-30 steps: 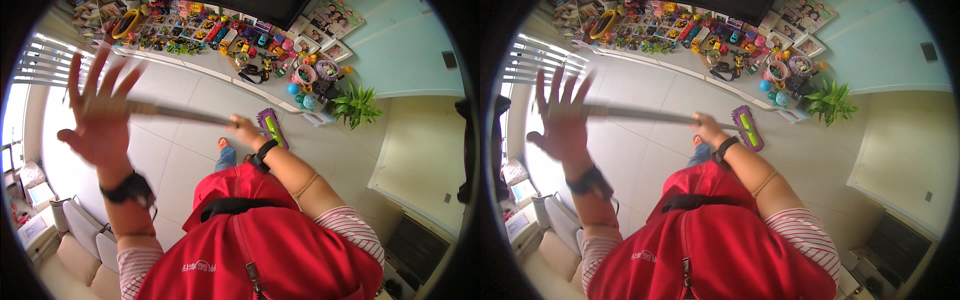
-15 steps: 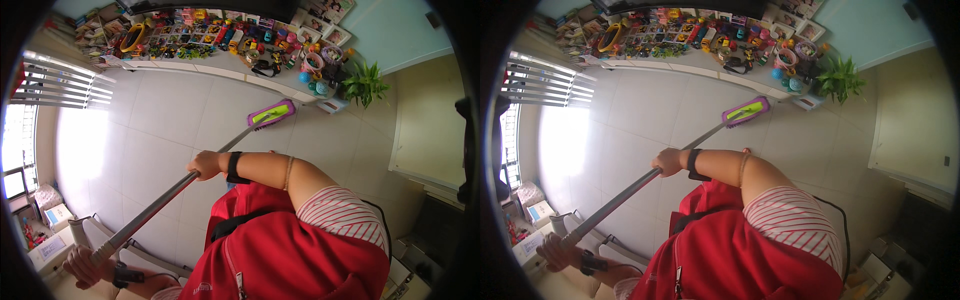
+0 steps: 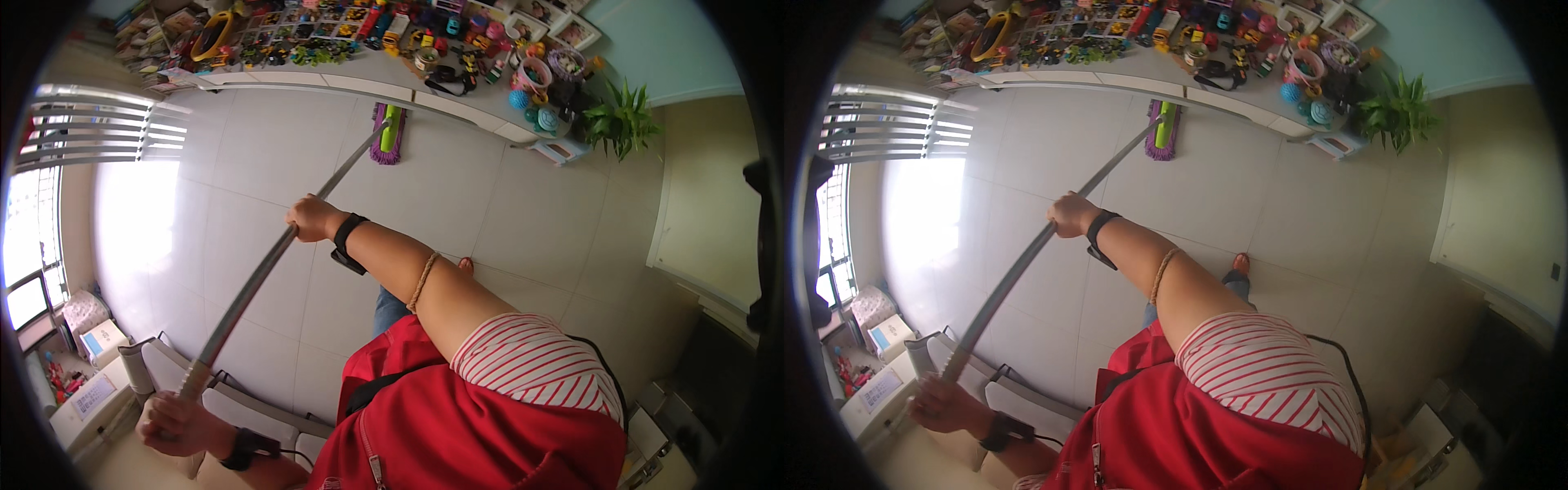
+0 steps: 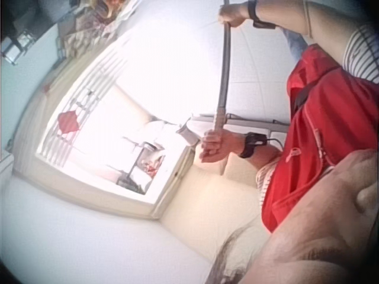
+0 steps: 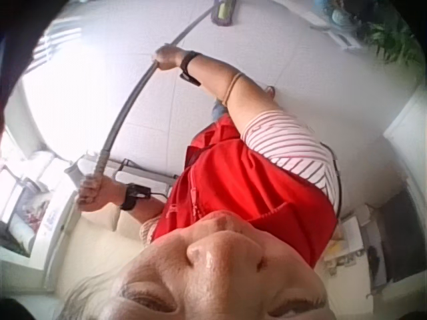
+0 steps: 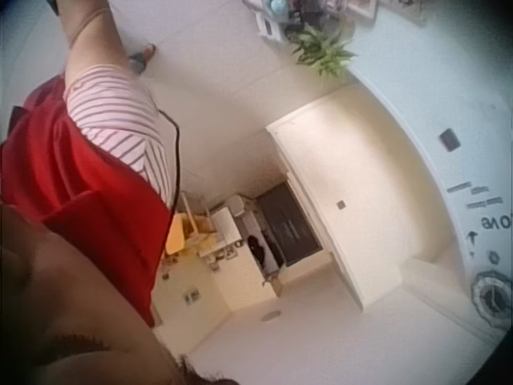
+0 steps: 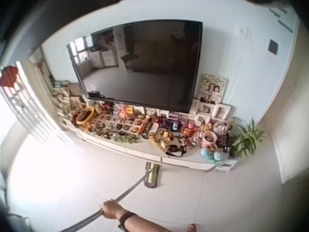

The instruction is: The person mops the tiled floor in a living room using a flat mop with a purple and green head. They move the mop back and forth across the floor, covering areas near a sofa, a low cabinet with toys, and a window.

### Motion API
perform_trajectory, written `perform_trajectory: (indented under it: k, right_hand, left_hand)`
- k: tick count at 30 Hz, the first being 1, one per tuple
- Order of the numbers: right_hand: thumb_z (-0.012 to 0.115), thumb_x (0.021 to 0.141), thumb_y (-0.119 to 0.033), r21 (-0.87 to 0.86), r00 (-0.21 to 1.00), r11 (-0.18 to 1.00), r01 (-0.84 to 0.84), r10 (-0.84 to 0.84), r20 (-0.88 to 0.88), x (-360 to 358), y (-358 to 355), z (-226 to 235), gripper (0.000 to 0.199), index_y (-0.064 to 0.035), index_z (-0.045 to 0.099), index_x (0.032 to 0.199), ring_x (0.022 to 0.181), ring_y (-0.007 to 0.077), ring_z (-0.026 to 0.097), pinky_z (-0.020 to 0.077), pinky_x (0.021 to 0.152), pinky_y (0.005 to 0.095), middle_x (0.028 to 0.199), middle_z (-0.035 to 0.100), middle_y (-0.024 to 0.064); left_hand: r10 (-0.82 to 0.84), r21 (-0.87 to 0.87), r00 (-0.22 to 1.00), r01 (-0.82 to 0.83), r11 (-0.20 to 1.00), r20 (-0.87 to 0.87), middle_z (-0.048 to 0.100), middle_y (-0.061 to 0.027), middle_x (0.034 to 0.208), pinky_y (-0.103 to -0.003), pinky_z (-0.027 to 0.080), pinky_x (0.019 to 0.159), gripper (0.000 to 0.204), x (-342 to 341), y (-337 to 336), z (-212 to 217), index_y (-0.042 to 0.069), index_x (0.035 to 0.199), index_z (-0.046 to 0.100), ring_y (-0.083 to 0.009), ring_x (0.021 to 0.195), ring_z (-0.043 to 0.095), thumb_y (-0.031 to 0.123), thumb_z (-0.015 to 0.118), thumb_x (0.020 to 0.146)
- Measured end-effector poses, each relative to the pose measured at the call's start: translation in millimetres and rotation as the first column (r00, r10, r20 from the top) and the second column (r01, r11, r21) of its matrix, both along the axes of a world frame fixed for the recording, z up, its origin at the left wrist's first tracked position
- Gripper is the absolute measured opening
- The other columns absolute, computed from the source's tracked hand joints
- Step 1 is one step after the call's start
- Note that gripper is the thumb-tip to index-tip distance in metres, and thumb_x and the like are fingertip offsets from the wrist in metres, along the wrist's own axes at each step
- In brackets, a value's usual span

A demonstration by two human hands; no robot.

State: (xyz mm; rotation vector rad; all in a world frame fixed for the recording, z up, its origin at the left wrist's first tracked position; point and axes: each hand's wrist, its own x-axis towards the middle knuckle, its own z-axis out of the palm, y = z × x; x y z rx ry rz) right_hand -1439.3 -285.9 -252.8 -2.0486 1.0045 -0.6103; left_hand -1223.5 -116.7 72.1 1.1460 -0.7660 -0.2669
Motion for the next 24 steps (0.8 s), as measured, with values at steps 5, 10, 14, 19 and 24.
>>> perform_trajectory:
  k: [5, 10, 14, 19, 24]
  right_hand:
    - [0.053, 0.066, -0.015, 0.023, 0.963, 0.971, 0.237, -0.238, 0.122, -78.1, 43.6, 13.8, 0.011, -0.0066, 0.051, 0.06, 0.064, 0.0346, 0.055, 0.044, 0.069, 0.0433, 0.06, 0.056, 0.0127]
    - [0.058, 0.064, -0.019, 0.06, 0.909, 0.916, 0.397, -0.401, 0.111, -190.3, 147.4, 21.9, 0.011, -0.0084, 0.058, 0.068, 0.069, 0.0338, 0.061, 0.0452, 0.069, 0.0454, 0.067, 0.061, 0.0119]
    - [0.06, 0.063, -0.018, 0.121, 0.781, 0.775, 0.62, -0.625, -0.001, -300.8, 253.9, -2.7, 0.013, -0.0076, 0.054, 0.059, 0.056, 0.036, 0.057, 0.0455, 0.054, 0.0462, 0.058, 0.056, 0.014]
    - [0.061, 0.065, -0.015, 0.045, 0.598, 0.597, 0.801, -0.794, -0.108, -408.4, 390.7, -54.3, 0.017, -0.003, 0.051, 0.058, 0.06, 0.038, 0.056, 0.0449, 0.054, 0.0451, 0.061, 0.056, 0.0168]
    - [0.06, 0.072, -0.016, 0.254, 0.567, 0.519, 0.816, -0.636, -0.524, -462.6, 502.8, -89.3, 0.026, -0.0014, 0.046, 0.056, 0.055, 0.0369, 0.052, 0.0427, 0.052, 0.0441, 0.056, 0.048, 0.0182]
  left_hand:
    - [-0.241, -0.011, 0.96, 0.245, 0.97, 0.142, 0.024, 0.0032, 0.048, -0.034, 0.029, 0.058, 0.03, -28.0, -25.6, 36.9, 0.015, 0.069, 0.036, -0.0107, 0.047, 0.027, 0.028, 0.034, 0.096]
    - [-0.628, 0.015, 0.778, 0.628, 0.778, 0.026, 0.028, 0.0042, 0.045, -0.027, 0.03, 0.05, 0.031, -111.0, -40.3, 32.3, 0.015, 0.066, 0.038, -0.0099, 0.043, 0.028, 0.023, 0.038, 0.096]
    - [-0.889, -0.039, 0.392, 0.91, 0.412, -0.238, 0.033, 0.0051, 0.042, -0.024, 0.033, 0.045, 0.028, -224.9, -35.8, -23.4, 0.008, 0.087, 0.054, -0.0087, 0.041, 0.031, 0.026, 0.036, 0.098]
    - [-0.904, -0.114, 0.111, 0.978, 0.172, -0.412, 0.032, 0.0053, 0.046, -0.025, 0.033, 0.043, 0.032, -352.8, 29.2, -105.8, 0.01, 0.094, 0.055, -0.0101, 0.045, 0.036, 0.028, 0.03, 0.1]
    - [-0.854, 0.116, -0.009, 0.99, -0.081, -0.521, 0.042, -0.0023, 0.062, -0.035, 0.043, 0.065, 0.026, -398.9, 123.5, -173.9, 0.003, 0.086, 0.053, -0.0193, 0.066, 0.052, 0.024, 0.041, 0.097]
